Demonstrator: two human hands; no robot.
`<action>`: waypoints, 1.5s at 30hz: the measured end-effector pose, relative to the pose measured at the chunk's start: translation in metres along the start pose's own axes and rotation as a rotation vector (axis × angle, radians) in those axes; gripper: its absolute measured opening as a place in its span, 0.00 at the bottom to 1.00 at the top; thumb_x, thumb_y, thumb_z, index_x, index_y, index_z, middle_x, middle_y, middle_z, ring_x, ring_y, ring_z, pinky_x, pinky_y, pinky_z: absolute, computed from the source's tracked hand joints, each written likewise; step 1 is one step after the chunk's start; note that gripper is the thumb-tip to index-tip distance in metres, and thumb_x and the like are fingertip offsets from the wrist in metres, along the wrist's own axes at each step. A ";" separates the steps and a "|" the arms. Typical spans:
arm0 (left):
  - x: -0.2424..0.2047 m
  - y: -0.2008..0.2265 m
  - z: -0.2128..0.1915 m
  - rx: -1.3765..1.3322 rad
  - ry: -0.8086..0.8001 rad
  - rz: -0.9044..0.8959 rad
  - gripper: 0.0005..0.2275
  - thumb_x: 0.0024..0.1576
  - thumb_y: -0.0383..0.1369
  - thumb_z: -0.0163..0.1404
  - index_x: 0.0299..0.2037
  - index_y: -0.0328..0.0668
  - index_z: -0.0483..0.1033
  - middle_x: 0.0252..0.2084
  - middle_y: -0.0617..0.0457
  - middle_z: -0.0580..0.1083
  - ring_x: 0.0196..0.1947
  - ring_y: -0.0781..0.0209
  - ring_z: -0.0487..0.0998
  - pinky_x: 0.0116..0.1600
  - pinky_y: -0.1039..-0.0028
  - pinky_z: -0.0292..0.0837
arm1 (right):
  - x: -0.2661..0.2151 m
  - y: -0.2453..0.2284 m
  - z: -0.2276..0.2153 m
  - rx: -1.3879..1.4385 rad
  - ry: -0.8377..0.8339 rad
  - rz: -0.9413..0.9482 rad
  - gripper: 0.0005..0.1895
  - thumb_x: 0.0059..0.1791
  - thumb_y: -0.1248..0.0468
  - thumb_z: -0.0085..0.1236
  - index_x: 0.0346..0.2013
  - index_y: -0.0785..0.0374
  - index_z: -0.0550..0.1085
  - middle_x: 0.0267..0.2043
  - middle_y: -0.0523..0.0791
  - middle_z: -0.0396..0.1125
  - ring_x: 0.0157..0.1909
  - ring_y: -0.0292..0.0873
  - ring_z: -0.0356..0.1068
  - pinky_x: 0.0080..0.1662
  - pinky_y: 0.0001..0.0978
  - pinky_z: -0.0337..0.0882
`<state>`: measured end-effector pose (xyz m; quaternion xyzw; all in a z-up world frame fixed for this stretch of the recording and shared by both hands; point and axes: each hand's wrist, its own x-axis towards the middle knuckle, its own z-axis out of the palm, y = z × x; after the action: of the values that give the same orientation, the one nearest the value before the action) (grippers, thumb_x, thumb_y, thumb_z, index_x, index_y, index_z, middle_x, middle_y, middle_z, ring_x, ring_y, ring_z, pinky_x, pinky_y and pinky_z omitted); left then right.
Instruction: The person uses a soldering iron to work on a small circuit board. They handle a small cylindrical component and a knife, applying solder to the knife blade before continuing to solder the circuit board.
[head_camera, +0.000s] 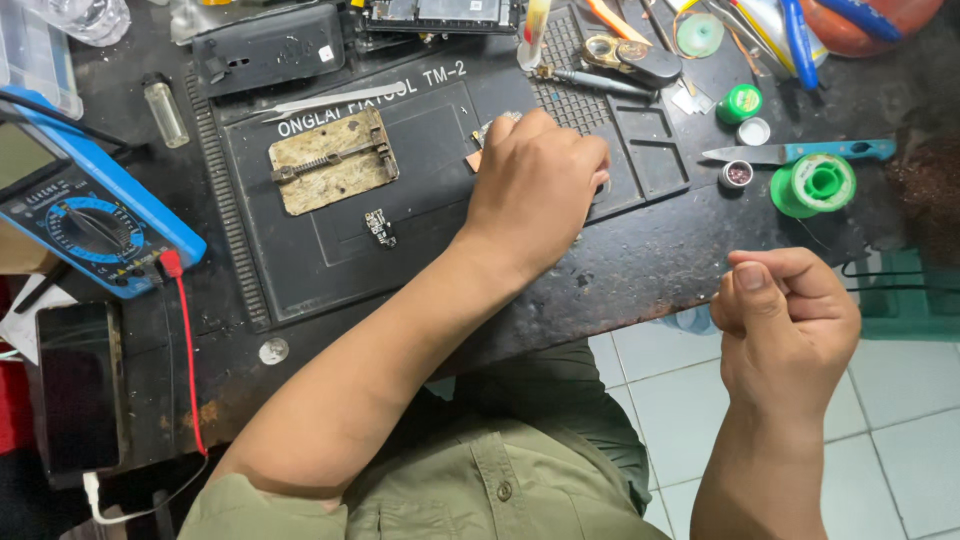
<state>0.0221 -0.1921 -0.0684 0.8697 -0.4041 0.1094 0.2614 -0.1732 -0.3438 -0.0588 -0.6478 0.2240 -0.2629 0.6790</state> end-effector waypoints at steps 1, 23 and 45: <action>-0.007 0.003 -0.015 0.008 -0.002 -0.010 0.07 0.56 0.32 0.53 0.25 0.50 0.76 0.20 0.60 0.74 0.33 0.48 0.71 0.43 0.56 0.60 | 0.001 0.004 -0.002 0.005 -0.010 0.006 0.09 0.56 0.59 0.58 0.41 0.62 0.73 0.20 0.38 0.49 0.23 0.32 0.46 0.30 0.25 0.46; -0.131 -0.101 -0.122 -0.026 -0.021 -0.216 0.34 0.54 0.30 0.63 0.70 0.50 0.60 0.45 0.54 0.77 0.48 0.50 0.76 0.45 0.56 0.78 | -0.001 0.037 0.102 -0.444 -0.232 -0.494 0.05 0.60 0.69 0.60 0.45 0.71 0.77 0.26 0.41 0.56 0.27 0.33 0.50 0.36 0.24 0.54; -0.083 -0.119 -0.140 -0.030 -0.413 -0.086 0.37 0.51 0.36 0.62 0.72 0.59 0.59 0.46 0.64 0.76 0.50 0.54 0.74 0.51 0.60 0.75 | 0.012 0.020 0.147 -0.478 -0.434 -0.533 0.03 0.55 0.67 0.62 0.41 0.64 0.80 0.19 0.38 0.57 0.21 0.32 0.51 0.30 0.24 0.54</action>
<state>0.0621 0.0016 -0.0277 0.8861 -0.4132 -0.0886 0.1903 -0.0677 -0.2395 -0.0690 -0.8629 -0.0453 -0.2274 0.4491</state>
